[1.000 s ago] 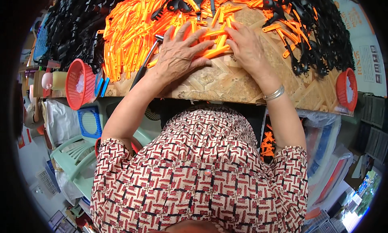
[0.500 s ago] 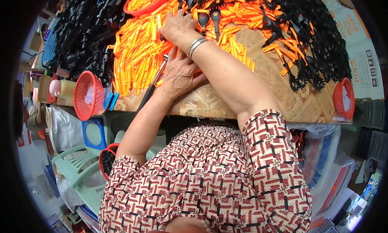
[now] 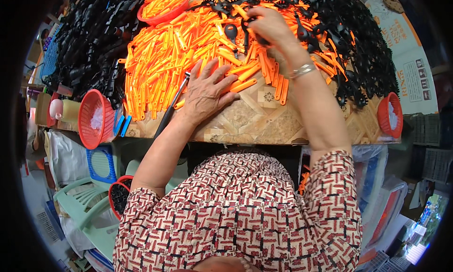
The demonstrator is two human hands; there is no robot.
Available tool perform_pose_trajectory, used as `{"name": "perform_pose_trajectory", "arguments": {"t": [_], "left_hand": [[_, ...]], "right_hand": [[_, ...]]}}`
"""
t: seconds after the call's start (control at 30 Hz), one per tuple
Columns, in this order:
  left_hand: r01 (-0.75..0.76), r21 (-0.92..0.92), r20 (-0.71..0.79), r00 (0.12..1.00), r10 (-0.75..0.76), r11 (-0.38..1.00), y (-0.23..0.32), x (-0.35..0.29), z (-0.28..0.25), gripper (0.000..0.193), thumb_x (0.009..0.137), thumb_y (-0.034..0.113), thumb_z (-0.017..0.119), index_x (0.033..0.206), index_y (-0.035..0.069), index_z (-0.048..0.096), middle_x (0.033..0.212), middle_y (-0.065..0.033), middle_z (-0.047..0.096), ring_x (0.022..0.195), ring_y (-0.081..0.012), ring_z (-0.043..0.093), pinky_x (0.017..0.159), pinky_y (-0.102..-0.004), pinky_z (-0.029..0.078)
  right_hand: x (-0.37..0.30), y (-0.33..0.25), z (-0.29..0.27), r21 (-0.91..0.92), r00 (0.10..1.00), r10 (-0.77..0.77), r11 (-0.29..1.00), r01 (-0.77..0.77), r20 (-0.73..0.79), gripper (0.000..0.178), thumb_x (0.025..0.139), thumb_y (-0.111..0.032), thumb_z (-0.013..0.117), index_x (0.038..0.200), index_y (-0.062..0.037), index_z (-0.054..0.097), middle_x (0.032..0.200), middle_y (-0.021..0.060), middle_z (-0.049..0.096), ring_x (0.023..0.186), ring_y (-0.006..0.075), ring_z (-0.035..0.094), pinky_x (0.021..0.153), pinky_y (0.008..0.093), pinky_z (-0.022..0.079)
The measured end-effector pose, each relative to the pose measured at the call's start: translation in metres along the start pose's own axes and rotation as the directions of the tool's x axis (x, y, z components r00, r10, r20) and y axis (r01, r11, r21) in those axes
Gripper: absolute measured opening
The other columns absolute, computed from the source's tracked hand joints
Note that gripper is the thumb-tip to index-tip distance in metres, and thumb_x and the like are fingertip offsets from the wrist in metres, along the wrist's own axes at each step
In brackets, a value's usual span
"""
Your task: The person assembles small plastic components by hand at a workbench. They repeatedly pick up orange plastic handles and black plastic heads, fit them together, and place the finished units on the table. The person occasionally uses a hammer to secure the parts.
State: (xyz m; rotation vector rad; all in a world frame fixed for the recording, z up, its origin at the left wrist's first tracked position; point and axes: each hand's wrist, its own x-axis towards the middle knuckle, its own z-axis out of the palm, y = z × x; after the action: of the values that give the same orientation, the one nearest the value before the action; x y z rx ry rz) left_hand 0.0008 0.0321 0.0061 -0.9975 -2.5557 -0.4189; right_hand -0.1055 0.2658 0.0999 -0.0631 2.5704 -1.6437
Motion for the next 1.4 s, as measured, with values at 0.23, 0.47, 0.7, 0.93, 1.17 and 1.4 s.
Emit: {"name": "perform_pose_trajectory", "arguments": {"t": [0.23, 0.47, 0.7, 0.93, 1.17, 1.4], "left_hand": [[0.018, -0.046, 0.027, 1.000, -0.017, 0.999, 0.010, 0.008, -0.008, 0.048, 0.087, 0.049, 0.071, 0.127, 0.021, 0.069, 0.141, -0.0054, 0.059, 0.140, -0.0343, 0.045, 0.119, -0.0563, 0.026], [0.004, -0.116, 0.016, 1.000, -0.003, 0.993, 0.012, 0.013, -0.016, 0.048, 0.086, 0.047, 0.074, 0.124, 0.019, 0.070, 0.137, -0.0055, 0.061, 0.138, -0.0331, 0.047, 0.118, -0.0552, 0.027], [0.037, -0.149, 0.051, 0.998, -0.030, 0.988, 0.020, 0.015, -0.022, 0.047, 0.086, 0.046, 0.075, 0.123, 0.018, 0.070, 0.137, -0.0057, 0.061, 0.139, -0.0329, 0.046, 0.117, -0.0555, 0.029], [0.053, -0.117, 0.045, 0.998, -0.048, 0.992, 0.028, 0.019, -0.022, 0.046, 0.084, 0.047, 0.077, 0.122, 0.021, 0.072, 0.137, -0.0049, 0.061, 0.139, -0.0329, 0.047, 0.116, -0.0560, 0.028], [0.225, 0.086, -0.189, 0.960, -0.206, 0.971, 0.010, 0.018, -0.015, 0.040, 0.086, 0.036, 0.078, 0.122, 0.021, 0.071, 0.140, -0.0058, 0.060, 0.142, -0.0352, 0.041, 0.119, -0.0604, 0.019], [0.115, 0.133, -0.169, 0.981, -0.091, 0.984, 0.021, 0.052, -0.015, 0.048, 0.090, 0.029, 0.074, 0.136, 0.022, 0.062, 0.151, -0.0102, 0.049, 0.148, -0.0383, 0.035, 0.122, -0.0634, 0.013]], "right_hand": [[0.070, 0.022, -0.024, -0.792, 0.922, -0.385, 0.551, 0.263, 0.038, 0.071, 0.086, -0.051, 0.075, 0.142, -0.0103, 0.060, 0.142, 0.0165, 0.059, 0.137, 0.0344, 0.050, 0.113, 0.0414, 0.042], [0.175, -0.032, 0.040, -0.739, 0.863, -0.168, 0.455, 0.497, 0.477, 0.111, 0.070, -0.037, 0.092, 0.162, -0.0401, 0.028, 0.171, 0.0099, 0.018, 0.142, 0.0384, 0.045, 0.108, 0.0573, 0.046], [0.197, -0.036, 0.031, -0.769, 0.866, 0.138, 0.540, 0.341, 0.481, 0.098, 0.068, -0.011, 0.085, 0.154, -0.0290, 0.042, 0.131, 0.0145, 0.061, 0.106, 0.0334, 0.065, 0.077, 0.0464, 0.059], [0.143, -0.011, -0.015, -0.690, 0.869, -0.416, 0.547, 0.474, 0.267, 0.065, 0.074, -0.008, 0.073, 0.136, -0.0219, 0.060, 0.132, 0.0098, 0.060, 0.121, 0.0323, 0.059, 0.092, 0.0462, 0.054], [0.011, 0.042, -0.078, -0.918, 0.867, -0.472, 0.251, 0.306, 0.160, 0.050, 0.081, -0.011, 0.074, 0.129, -0.0210, 0.066, 0.155, 0.0112, 0.042, 0.137, 0.0377, 0.044, 0.103, 0.0592, 0.043], [-0.062, 0.089, -0.048, -0.849, 0.845, -0.526, 0.400, 0.345, 0.095, 0.047, 0.087, -0.047, 0.073, 0.127, -0.0225, 0.068, 0.155, 0.0104, 0.044, 0.141, 0.0348, 0.040, 0.107, 0.0540, 0.036]]}}
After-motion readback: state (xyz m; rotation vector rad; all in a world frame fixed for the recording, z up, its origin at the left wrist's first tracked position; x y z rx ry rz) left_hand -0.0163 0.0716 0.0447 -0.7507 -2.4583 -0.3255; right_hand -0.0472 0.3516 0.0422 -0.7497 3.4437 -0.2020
